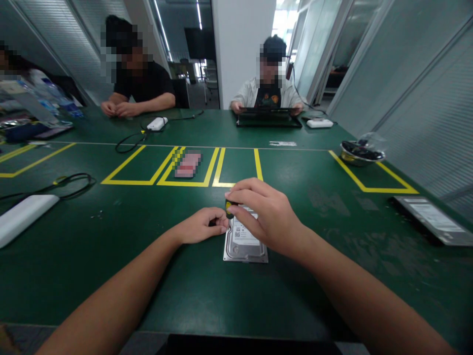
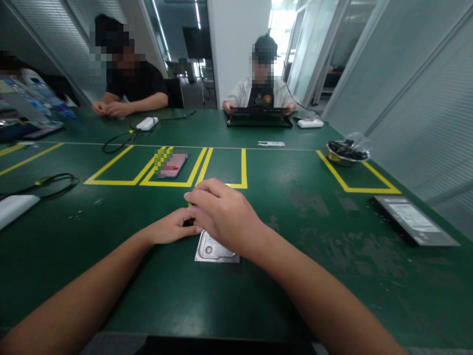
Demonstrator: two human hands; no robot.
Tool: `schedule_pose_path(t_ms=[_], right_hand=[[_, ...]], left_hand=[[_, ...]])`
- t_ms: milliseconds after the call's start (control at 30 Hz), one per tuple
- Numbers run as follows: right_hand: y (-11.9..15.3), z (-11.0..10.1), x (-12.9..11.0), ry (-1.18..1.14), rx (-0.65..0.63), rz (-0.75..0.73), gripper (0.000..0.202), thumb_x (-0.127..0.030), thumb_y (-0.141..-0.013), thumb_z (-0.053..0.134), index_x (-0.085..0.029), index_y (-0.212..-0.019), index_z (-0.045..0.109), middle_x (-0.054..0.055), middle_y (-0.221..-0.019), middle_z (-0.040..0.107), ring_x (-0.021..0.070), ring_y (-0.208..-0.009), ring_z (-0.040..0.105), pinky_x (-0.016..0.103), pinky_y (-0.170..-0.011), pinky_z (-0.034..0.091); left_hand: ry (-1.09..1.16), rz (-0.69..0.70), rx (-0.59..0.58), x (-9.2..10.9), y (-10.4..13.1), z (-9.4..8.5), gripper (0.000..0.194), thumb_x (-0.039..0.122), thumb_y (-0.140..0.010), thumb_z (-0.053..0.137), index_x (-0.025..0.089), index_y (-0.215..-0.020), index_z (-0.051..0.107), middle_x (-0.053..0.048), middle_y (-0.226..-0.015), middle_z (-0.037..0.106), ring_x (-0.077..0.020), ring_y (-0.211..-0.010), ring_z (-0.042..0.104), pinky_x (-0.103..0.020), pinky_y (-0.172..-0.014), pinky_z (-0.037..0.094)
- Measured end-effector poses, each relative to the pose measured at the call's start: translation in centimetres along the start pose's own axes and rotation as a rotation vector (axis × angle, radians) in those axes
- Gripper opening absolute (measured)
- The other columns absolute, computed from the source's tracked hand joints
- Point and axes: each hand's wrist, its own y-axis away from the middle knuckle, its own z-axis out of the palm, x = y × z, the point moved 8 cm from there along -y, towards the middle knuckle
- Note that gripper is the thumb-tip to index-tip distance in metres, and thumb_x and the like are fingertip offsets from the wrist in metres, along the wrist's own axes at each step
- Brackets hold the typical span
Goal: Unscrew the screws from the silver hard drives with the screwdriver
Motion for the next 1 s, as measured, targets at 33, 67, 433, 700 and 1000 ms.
schedule_pose_path(t_ms=[33,67,433,700,1000], right_hand=[[0.0,0.0,0.0,0.002,0.010,0.002,0.018,-0.021,-0.094,0.055,-0.013,-0.107,0.066,0.011,-0.107,0.062,0.0171,-0.097,0.060,0.032,-0.086,0.052],[0.1,-0.1,0.0,0.008,0.025,0.007,0.018,-0.023,-0.093,0.057,-0.014,-0.105,0.066,0.011,-0.105,0.062,0.0172,-0.095,0.060,0.032,-0.083,0.053],[-0.3,-0.6,-0.6,-0.059,0.008,0.006,0.023,-0.011,-0.092,0.051,-0.012,-0.111,0.064,0.009,-0.109,0.069,0.0178,-0.104,0.062,0.034,-0.094,0.050],[-0.2,-0.6,-0.3,-0.055,0.040,0.051,0.018,-0.016,-0.090,0.058,-0.010,-0.103,0.070,0.011,-0.099,0.063,0.0168,-0.092,0.061,0.030,-0.080,0.052],[-0.3,-0.7,-0.9,-0.075,0.016,0.008,0.027,-0.010,-0.091,0.049,-0.008,-0.110,0.067,0.014,-0.117,0.068,0.0183,-0.110,0.063,0.035,-0.097,0.052]], left_hand=[[-0.003,0.002,0.005,0.1,0.0,0.0,0.017,0.031,-0.088,0.060,0.015,-0.092,0.062,-0.003,-0.089,0.063,-0.0171,-0.081,0.057,-0.029,-0.073,0.044],[-0.006,0.002,0.008,0.1,0.0,-0.1,0.017,0.031,-0.088,0.060,0.015,-0.093,0.062,-0.003,-0.090,0.064,-0.0173,-0.081,0.057,-0.029,-0.074,0.044],[-0.009,-0.013,-0.004,0.0,0.0,0.0,0.019,0.033,-0.089,0.060,0.014,-0.089,0.061,-0.001,-0.081,0.059,-0.0158,-0.076,0.055,-0.028,-0.069,0.043],[-0.013,-0.004,0.016,0.2,0.1,-0.1,0.022,0.036,-0.087,0.060,0.015,-0.095,0.061,-0.003,-0.086,0.062,-0.0174,-0.079,0.057,-0.030,-0.072,0.046],[-0.011,-0.010,-0.005,0.0,0.0,0.1,0.020,0.034,-0.089,0.059,0.014,-0.091,0.061,-0.003,-0.086,0.063,-0.0171,-0.078,0.057,-0.030,-0.072,0.045]])
